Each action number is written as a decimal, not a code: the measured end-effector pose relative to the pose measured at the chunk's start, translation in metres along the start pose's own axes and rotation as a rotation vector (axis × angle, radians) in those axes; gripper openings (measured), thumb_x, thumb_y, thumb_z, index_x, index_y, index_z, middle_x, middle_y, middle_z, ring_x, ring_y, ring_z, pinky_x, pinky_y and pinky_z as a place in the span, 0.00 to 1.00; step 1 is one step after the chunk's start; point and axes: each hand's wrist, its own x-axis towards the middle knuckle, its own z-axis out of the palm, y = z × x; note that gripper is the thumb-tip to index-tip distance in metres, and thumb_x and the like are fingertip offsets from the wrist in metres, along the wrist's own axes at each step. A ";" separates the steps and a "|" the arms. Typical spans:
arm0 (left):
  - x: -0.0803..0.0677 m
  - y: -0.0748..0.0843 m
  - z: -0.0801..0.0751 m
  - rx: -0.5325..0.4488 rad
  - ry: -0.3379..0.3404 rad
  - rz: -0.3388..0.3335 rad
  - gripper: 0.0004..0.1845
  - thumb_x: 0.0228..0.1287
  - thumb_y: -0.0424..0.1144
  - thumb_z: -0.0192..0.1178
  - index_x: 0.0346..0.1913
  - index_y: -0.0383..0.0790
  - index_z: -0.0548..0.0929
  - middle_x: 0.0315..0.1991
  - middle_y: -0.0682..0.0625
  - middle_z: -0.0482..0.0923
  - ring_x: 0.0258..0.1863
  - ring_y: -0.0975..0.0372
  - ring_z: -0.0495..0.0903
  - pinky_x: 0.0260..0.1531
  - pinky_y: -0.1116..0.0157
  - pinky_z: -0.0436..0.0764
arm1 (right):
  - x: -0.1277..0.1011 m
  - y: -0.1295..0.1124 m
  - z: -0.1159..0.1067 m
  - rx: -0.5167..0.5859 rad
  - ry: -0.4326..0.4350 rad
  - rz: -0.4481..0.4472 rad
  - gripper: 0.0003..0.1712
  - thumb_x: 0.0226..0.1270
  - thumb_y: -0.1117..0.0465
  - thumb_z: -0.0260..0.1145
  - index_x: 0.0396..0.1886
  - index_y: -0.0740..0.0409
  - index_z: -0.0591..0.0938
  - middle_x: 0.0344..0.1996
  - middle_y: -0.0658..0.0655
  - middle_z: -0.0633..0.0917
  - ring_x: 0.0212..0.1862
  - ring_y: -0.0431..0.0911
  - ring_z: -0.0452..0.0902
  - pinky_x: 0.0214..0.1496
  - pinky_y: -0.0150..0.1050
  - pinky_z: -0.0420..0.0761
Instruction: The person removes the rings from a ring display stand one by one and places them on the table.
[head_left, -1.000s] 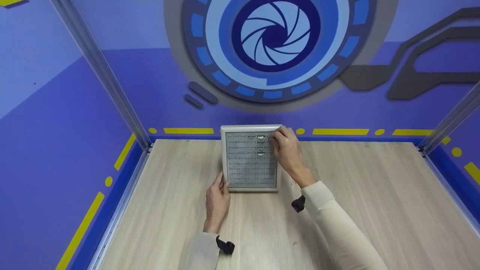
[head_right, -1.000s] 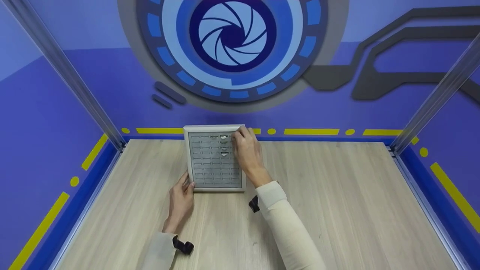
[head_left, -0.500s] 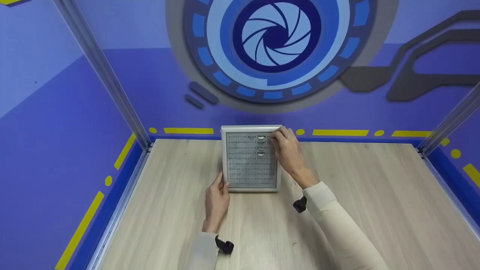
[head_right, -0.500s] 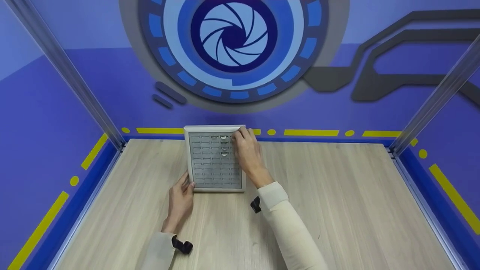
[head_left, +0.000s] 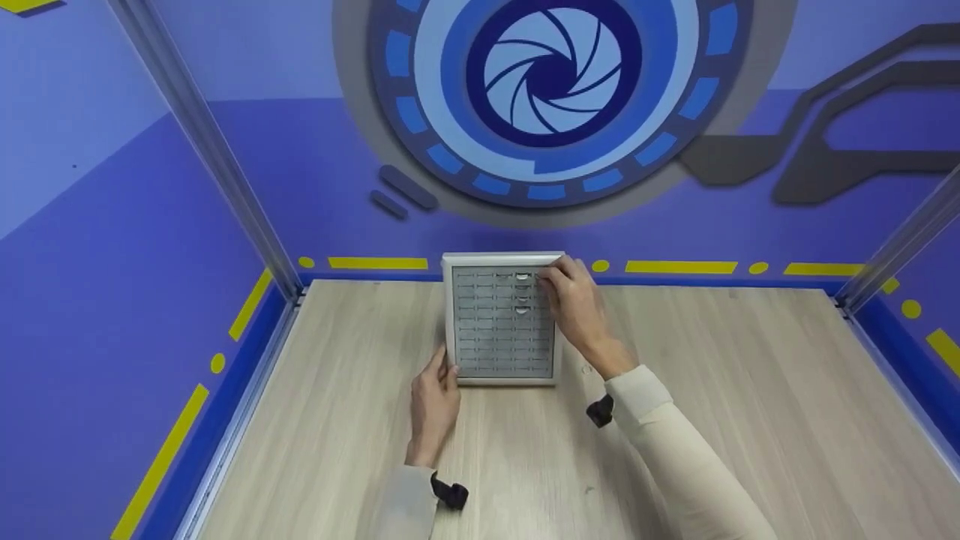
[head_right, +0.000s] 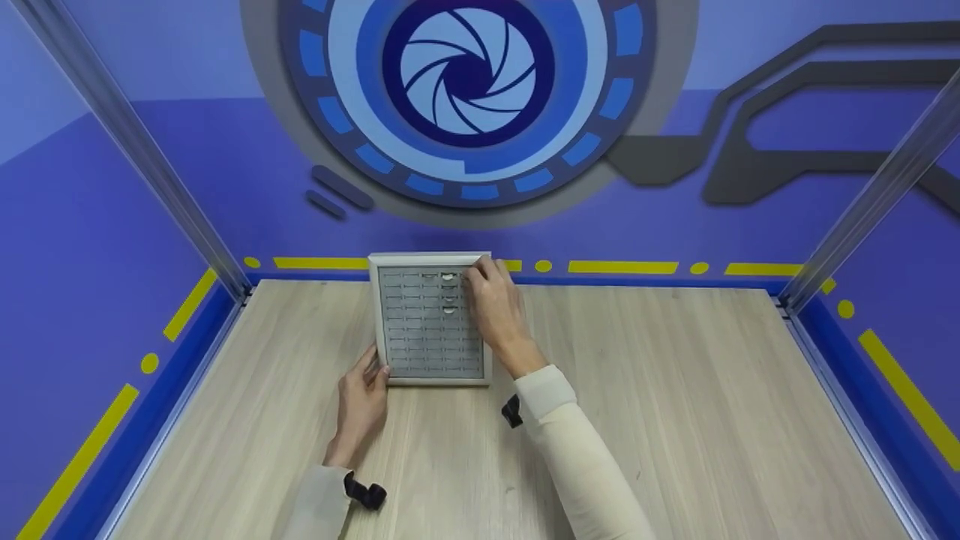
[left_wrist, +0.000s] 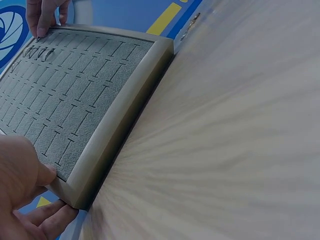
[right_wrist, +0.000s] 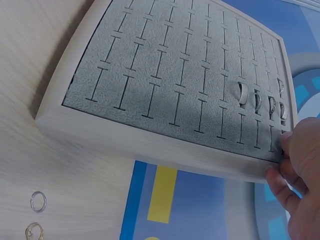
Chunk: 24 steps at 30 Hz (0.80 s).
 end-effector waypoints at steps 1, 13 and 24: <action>0.000 0.000 0.000 0.005 0.005 0.010 0.29 0.76 0.28 0.63 0.76 0.27 0.72 0.68 0.32 0.79 0.62 0.46 0.86 0.59 0.55 0.88 | 0.000 0.000 0.000 0.000 0.007 -0.011 0.03 0.75 0.71 0.68 0.39 0.64 0.88 0.41 0.59 0.84 0.40 0.55 0.78 0.40 0.46 0.84; -0.001 0.000 0.000 0.013 0.005 0.012 0.29 0.77 0.30 0.63 0.76 0.29 0.72 0.68 0.32 0.79 0.62 0.46 0.86 0.60 0.55 0.88 | -0.003 0.001 -0.005 0.042 0.017 -0.046 0.03 0.74 0.74 0.68 0.39 0.67 0.87 0.41 0.60 0.84 0.43 0.55 0.80 0.43 0.47 0.85; -0.001 0.000 0.000 0.002 -0.001 -0.007 0.29 0.77 0.30 0.63 0.77 0.30 0.72 0.69 0.34 0.79 0.62 0.47 0.86 0.61 0.54 0.87 | -0.011 0.002 -0.011 0.042 0.043 -0.111 0.03 0.71 0.76 0.70 0.39 0.67 0.87 0.39 0.62 0.84 0.39 0.55 0.79 0.39 0.47 0.82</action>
